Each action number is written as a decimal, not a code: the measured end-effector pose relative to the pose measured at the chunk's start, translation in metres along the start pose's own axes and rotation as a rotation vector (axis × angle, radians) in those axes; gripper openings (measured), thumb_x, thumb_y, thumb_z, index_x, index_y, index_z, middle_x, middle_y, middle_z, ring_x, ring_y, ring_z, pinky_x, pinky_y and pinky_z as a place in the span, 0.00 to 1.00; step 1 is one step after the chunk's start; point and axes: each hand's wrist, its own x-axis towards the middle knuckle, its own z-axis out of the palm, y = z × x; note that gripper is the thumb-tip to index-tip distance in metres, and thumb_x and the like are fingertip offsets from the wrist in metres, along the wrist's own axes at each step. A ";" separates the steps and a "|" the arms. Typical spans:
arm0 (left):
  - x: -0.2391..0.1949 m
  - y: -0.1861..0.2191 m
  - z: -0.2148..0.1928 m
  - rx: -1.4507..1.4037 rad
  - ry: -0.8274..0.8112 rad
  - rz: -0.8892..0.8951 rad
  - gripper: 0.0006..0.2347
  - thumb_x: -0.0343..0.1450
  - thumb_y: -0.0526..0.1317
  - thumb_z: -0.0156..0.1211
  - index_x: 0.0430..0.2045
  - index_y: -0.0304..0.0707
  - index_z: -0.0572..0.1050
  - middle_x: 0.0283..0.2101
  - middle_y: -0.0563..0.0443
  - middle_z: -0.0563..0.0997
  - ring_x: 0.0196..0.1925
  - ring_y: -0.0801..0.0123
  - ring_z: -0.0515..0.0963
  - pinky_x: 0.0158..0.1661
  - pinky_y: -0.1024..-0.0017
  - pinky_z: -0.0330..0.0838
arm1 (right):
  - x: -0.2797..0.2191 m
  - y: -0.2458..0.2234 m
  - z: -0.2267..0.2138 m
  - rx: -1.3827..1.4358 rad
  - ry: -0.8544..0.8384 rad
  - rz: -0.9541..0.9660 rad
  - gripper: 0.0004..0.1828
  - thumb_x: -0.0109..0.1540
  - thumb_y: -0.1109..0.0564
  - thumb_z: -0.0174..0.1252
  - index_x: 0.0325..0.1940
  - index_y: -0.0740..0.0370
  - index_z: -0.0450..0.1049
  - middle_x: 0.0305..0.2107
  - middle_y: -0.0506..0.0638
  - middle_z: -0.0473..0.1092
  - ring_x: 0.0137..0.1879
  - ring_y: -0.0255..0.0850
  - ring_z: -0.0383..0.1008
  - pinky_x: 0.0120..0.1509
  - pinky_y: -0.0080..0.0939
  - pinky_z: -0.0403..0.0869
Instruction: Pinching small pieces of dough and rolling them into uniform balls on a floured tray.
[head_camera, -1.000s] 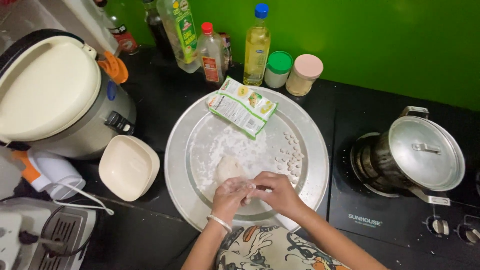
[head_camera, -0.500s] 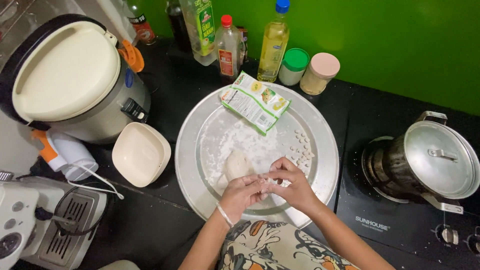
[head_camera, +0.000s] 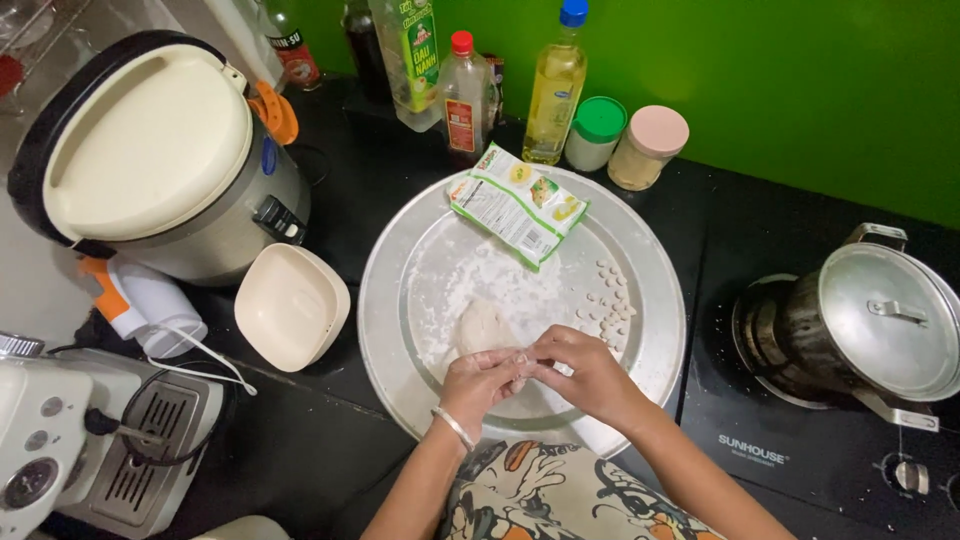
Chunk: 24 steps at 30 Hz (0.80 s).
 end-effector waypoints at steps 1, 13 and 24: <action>-0.002 0.001 0.001 0.000 -0.001 -0.001 0.12 0.67 0.29 0.71 0.42 0.18 0.81 0.27 0.38 0.82 0.23 0.67 0.79 0.29 0.75 0.79 | 0.001 0.001 0.001 -0.001 0.000 0.001 0.06 0.56 0.65 0.68 0.38 0.62 0.83 0.29 0.53 0.78 0.33 0.46 0.81 0.39 0.47 0.79; -0.005 0.005 0.007 0.006 0.130 0.124 0.11 0.64 0.26 0.69 0.37 0.15 0.82 0.29 0.34 0.83 0.29 0.62 0.83 0.37 0.67 0.84 | -0.012 0.080 0.024 -0.065 0.310 0.220 0.02 0.54 0.64 0.69 0.30 0.61 0.82 0.20 0.51 0.74 0.24 0.40 0.73 0.31 0.38 0.74; 0.001 0.005 -0.013 -0.164 0.165 -0.025 0.14 0.68 0.25 0.64 0.47 0.15 0.80 0.34 0.35 0.82 0.32 0.59 0.79 0.39 0.70 0.82 | 0.008 0.041 -0.011 0.633 0.458 0.793 0.50 0.55 0.67 0.65 0.79 0.61 0.51 0.33 0.64 0.79 0.37 0.52 0.80 0.51 0.45 0.81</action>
